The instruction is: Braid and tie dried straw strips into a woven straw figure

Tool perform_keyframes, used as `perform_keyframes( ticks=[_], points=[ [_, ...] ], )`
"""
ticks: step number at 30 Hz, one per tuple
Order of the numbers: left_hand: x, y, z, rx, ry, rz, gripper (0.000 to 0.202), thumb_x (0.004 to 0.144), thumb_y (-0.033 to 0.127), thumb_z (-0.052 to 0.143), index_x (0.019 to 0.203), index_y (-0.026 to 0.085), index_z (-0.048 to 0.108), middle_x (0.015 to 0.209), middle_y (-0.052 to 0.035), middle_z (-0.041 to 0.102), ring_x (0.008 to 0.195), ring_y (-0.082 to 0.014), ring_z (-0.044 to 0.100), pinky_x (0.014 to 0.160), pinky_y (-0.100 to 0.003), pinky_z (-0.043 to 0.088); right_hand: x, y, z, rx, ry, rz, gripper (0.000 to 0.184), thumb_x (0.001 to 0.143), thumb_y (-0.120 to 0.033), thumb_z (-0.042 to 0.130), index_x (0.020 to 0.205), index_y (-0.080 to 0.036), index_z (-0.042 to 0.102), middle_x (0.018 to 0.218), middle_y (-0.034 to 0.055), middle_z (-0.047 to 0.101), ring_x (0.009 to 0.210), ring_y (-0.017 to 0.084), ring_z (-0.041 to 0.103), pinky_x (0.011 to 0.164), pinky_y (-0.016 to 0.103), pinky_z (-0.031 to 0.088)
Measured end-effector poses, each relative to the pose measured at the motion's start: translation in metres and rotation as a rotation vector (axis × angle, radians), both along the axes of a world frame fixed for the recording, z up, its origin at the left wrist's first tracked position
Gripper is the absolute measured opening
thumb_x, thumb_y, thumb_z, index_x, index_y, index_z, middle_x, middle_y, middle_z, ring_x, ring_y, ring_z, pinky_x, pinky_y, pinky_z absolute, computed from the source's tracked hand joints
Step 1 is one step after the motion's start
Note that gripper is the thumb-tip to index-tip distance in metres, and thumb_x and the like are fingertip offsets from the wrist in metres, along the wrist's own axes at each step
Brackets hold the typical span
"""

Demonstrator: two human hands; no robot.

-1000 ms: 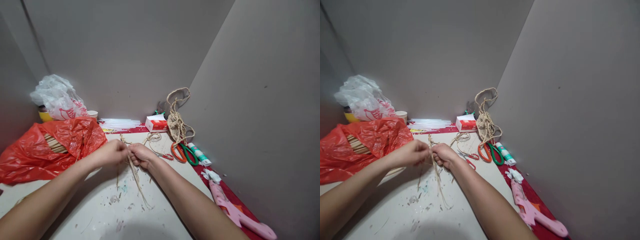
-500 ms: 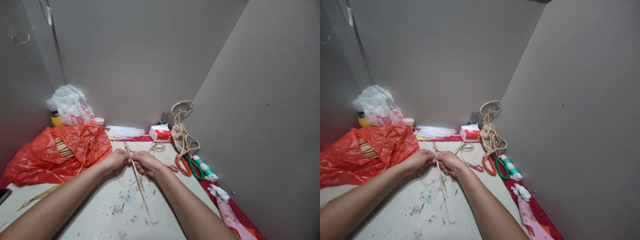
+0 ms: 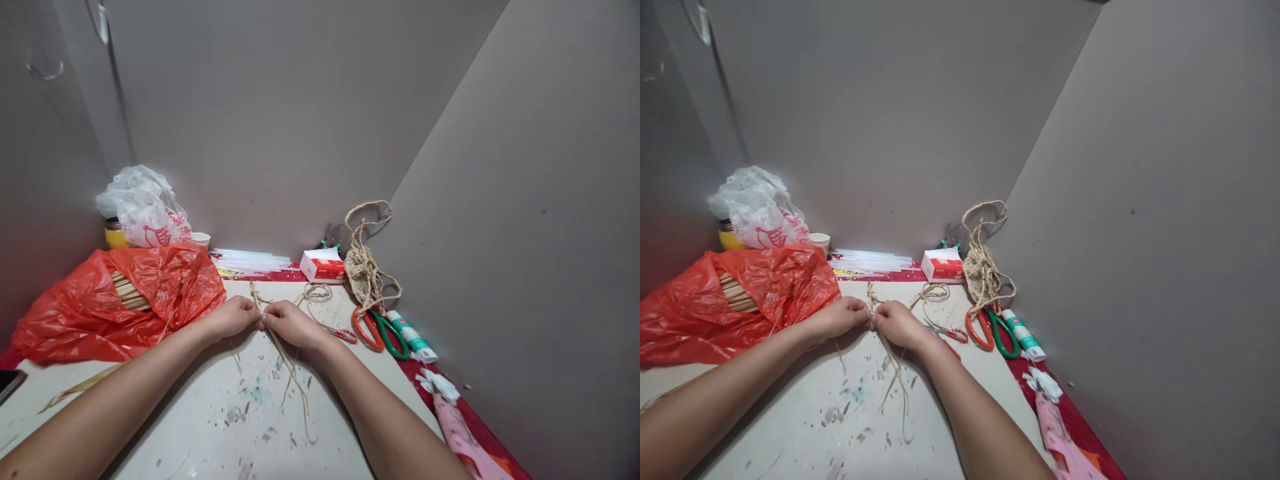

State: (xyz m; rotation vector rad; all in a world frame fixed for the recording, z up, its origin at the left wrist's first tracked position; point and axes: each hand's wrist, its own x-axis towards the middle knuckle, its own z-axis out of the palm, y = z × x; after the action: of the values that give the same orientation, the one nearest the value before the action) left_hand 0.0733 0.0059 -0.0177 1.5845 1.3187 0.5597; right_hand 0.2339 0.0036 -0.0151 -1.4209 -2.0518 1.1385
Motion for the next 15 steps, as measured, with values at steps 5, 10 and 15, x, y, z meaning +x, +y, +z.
perform_keyframes(
  ticks=[5,10,15],
  points=[
    [0.001,-0.001,0.002,-0.211,-0.161,0.002,0.018,0.069,0.032,0.054,0.063,0.016,0.052,0.045,0.0082,0.032,0.037,-0.0046,0.02,0.041,-0.024,0.01,0.0,-0.003,0.003,0.154,-0.141,0.036,0.023,0.08,-0.019,0.045,0.071,-0.012,0.065,0.064,0.0018,0.059,0.06,0.011,0.046,0.055,0.021,0.031],
    [0.002,-0.002,0.003,-0.285,-0.242,0.006,0.02,0.069,0.034,0.054,0.061,0.015,0.053,0.04,0.0099,0.024,0.036,-0.0037,0.014,0.04,-0.024,0.006,-0.002,-0.008,0.004,0.325,-0.318,0.022,0.025,0.082,-0.023,0.044,0.072,-0.015,0.065,0.072,0.0061,0.064,0.065,0.014,0.05,0.057,0.023,0.03],
    [0.006,-0.003,-0.001,-0.205,-0.196,0.071,0.017,0.068,0.03,0.053,0.058,0.016,0.053,0.039,0.0088,0.029,0.033,-0.0039,0.019,0.038,-0.023,0.01,0.0,-0.013,0.012,0.332,-0.431,0.028,0.026,0.084,-0.027,0.045,0.076,-0.016,0.066,0.078,0.0095,0.066,0.069,0.017,0.054,0.058,0.025,0.03]
  ],
)
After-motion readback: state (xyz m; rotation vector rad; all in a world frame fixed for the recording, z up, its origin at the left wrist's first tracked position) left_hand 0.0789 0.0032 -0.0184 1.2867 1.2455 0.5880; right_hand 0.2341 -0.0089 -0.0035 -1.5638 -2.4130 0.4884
